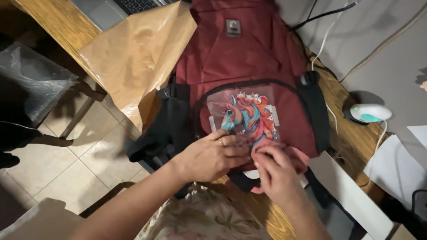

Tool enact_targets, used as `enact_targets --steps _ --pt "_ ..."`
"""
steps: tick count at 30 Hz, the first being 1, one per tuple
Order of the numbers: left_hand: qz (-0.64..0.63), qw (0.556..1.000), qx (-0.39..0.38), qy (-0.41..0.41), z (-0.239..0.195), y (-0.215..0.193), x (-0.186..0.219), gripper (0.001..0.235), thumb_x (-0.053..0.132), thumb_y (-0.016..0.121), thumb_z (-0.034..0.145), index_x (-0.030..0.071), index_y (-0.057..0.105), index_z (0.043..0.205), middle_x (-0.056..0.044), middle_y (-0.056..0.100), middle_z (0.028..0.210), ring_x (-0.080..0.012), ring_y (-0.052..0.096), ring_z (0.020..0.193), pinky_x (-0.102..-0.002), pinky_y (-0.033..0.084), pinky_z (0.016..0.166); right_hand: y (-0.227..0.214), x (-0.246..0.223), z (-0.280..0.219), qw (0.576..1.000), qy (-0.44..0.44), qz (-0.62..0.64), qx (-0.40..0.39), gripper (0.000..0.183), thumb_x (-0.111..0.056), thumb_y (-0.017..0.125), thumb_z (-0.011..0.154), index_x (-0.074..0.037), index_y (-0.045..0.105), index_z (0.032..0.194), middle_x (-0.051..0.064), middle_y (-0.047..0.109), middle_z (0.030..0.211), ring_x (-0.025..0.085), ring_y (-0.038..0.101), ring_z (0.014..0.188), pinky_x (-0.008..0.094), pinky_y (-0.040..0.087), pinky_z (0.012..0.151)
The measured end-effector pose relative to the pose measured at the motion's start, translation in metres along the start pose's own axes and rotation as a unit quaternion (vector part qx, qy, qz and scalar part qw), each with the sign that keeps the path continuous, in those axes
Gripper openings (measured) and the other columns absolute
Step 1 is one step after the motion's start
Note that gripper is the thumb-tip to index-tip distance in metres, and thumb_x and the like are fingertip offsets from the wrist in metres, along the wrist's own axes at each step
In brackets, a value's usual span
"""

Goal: The person removes a brown paper bag from a red backpack, then uses a pink cloth to wipe the front pocket area. They peel off a clear protective film from a unicorn sticker on the pocket, smooth the sticker, and place the film on a nearby table.

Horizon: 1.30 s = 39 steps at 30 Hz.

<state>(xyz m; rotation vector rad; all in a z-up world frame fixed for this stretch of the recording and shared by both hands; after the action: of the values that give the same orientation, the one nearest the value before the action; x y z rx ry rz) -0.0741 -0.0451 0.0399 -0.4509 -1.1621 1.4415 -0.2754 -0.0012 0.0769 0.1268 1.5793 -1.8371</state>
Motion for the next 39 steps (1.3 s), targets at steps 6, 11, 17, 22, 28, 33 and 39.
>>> enact_targets --steps 6,11,17,22,28,33,39 --pt "0.015 1.000 -0.017 -0.019 -0.006 0.017 -0.002 0.072 0.047 0.076 0.073 0.019 0.066 0.139 0.004 0.063 0.144 -0.0249 0.045 0.145 -0.045 0.033 0.116 0.015 0.029 -0.011 0.986 0.028 -0.137 -0.093 0.033 -0.013 0.056 0.091 -0.015 0.072 0.119 0.008 0.067 0.110 0.034 0.062 0.092 0.047 0.046 0.086" --pt "0.036 0.999 0.007 -0.023 -0.006 0.015 -0.001 0.061 0.037 0.066 0.081 0.020 0.066 0.140 0.003 0.065 0.141 -0.0249 0.049 0.142 -0.044 0.037 0.112 0.012 0.038 -0.014 0.982 -0.001 -0.160 -0.099 0.030 -0.014 0.058 0.091 -0.017 0.071 0.118 0.004 0.063 0.114 0.027 0.060 0.114 0.044 0.042 0.099" --pt "0.030 0.999 -0.008 -0.032 -0.007 0.016 -0.001 0.075 0.046 0.074 0.074 0.019 0.063 0.143 0.004 0.062 0.144 -0.0231 0.043 0.146 -0.044 0.034 0.114 0.012 0.016 -0.007 0.988 -0.005 -0.100 -0.120 0.038 -0.005 0.065 0.083 -0.012 0.072 0.120 0.007 0.061 0.129 0.025 0.060 0.119 0.037 0.043 0.111" --pt "0.019 0.999 -0.002 -0.028 -0.005 0.014 0.000 0.057 0.038 0.064 0.085 0.017 0.067 0.138 0.001 0.064 0.143 -0.0232 0.043 0.147 -0.045 0.034 0.115 0.017 0.023 -0.011 0.974 -0.072 -0.167 -0.135 0.044 -0.021 0.067 0.080 -0.012 0.069 0.124 0.007 0.063 0.117 0.032 0.060 0.109 0.042 0.046 0.101" --pt "0.017 0.999 -0.004 -0.026 -0.005 0.016 -0.002 0.057 0.034 0.063 0.083 0.017 0.067 0.137 0.003 0.064 0.143 -0.0238 0.044 0.146 -0.046 0.034 0.114 0.020 0.029 -0.010 0.962 -0.097 -0.185 -0.174 0.046 -0.020 0.063 0.081 -0.010 0.067 0.125 0.008 0.063 0.116 0.032 0.059 0.110 0.042 0.046 0.099" --pt "0.022 0.999 -0.005 -0.030 -0.007 0.014 0.000 0.060 0.034 0.064 0.082 0.019 0.066 0.140 0.003 0.064 0.143 -0.0234 0.045 0.145 -0.047 0.033 0.115 0.013 0.047 -0.015 0.962 -0.100 -0.193 -0.166 0.044 -0.005 0.062 0.076 -0.007 0.070 0.119 0.010 0.060 0.102 0.034 0.058 0.098 0.043 0.050 0.090" --pt "0.046 0.998 -0.017 -0.030 -0.008 0.015 -0.003 0.067 0.041 0.062 0.084 0.020 0.059 0.147 0.003 0.062 0.146 -0.0233 0.041 0.148 -0.045 0.031 0.117 0.019 0.045 -0.017 0.970 -0.090 -0.158 -0.164 0.053 -0.011 0.070 0.075 -0.009 0.068 0.128 0.009 0.061 0.110 0.034 0.057 0.103 0.045 0.046 0.096"
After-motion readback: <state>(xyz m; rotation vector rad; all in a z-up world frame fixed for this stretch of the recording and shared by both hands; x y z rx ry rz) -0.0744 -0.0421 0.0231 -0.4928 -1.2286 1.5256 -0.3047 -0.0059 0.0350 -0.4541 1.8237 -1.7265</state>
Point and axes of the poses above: each hand's wrist, its own z-axis towards the middle knuckle, its own y-axis out of the palm, x = y × z, the point moved 4 cm from there along z, towards the middle knuckle
